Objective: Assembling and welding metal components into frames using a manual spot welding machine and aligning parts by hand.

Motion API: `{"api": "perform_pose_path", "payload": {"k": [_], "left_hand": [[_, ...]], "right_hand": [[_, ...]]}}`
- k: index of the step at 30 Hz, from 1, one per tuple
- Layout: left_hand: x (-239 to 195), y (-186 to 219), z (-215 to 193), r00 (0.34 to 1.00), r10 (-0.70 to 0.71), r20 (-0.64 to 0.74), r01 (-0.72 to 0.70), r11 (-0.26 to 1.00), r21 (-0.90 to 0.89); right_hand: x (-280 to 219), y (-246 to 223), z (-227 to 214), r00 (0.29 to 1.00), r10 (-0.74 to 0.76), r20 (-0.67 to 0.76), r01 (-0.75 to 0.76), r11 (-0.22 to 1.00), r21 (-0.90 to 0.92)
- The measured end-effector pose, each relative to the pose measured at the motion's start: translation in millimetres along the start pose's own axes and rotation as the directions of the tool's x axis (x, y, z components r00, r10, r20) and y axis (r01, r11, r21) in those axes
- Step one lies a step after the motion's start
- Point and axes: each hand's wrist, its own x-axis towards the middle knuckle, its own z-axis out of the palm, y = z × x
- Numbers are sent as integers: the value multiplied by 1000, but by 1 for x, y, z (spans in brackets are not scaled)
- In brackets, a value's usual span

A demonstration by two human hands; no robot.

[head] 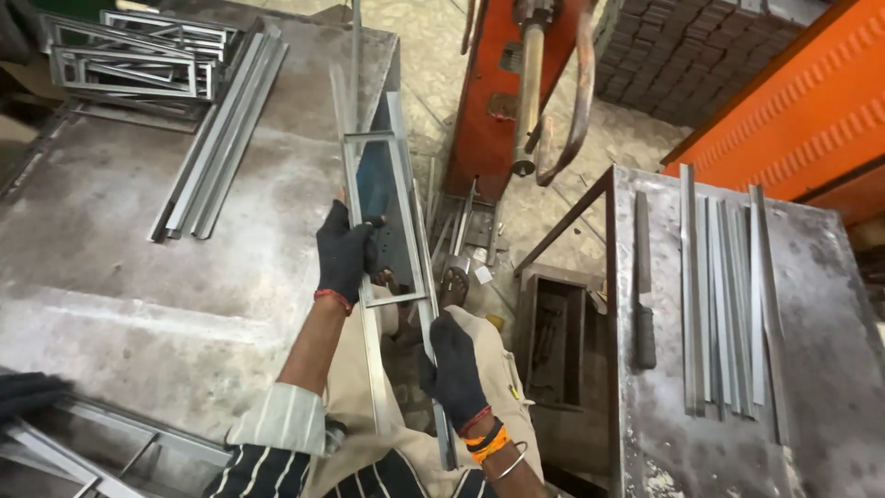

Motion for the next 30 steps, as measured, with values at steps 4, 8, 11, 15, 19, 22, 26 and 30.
{"api": "perform_pose_path", "payload": {"k": [4, 8, 11, 15, 19, 22, 26, 30], "left_hand": [[-27, 21, 29, 980, -201, -2, 201, 979, -11], [-36, 13, 43, 973, -222, 67, 223, 975, -11], [-45, 35, 61, 974, -189, 122, 194, 981, -30], [-54, 51, 83, 959, -235, 158, 239, 971, -4], [-58, 40, 101, 920, -261, 291, 265, 964, 28], [-65, 78, 134, 896, -237, 376, 287, 954, -83], [-50, 85, 155, 877, -284, 388, 317, 948, -24], [-22, 65, 166, 875, -246, 418, 256, 966, 33]], "right_hand": [[1, -4, -7, 998, -61, 34, 61, 998, -17], [7, -16, -16, 982, -175, -72, 161, 973, -163], [6, -14, -29, 934, -353, -58, 332, 915, -229], [-47, -67, -4, 974, -188, -125, 178, 980, -89], [-71, -58, -15, 931, -324, -165, 317, 946, -69], [-80, -71, -15, 927, -251, -280, 251, 967, -37], [-70, -93, -12, 917, -275, -290, 280, 960, -27], [-49, -100, -17, 902, -317, -294, 307, 948, -82]]}}
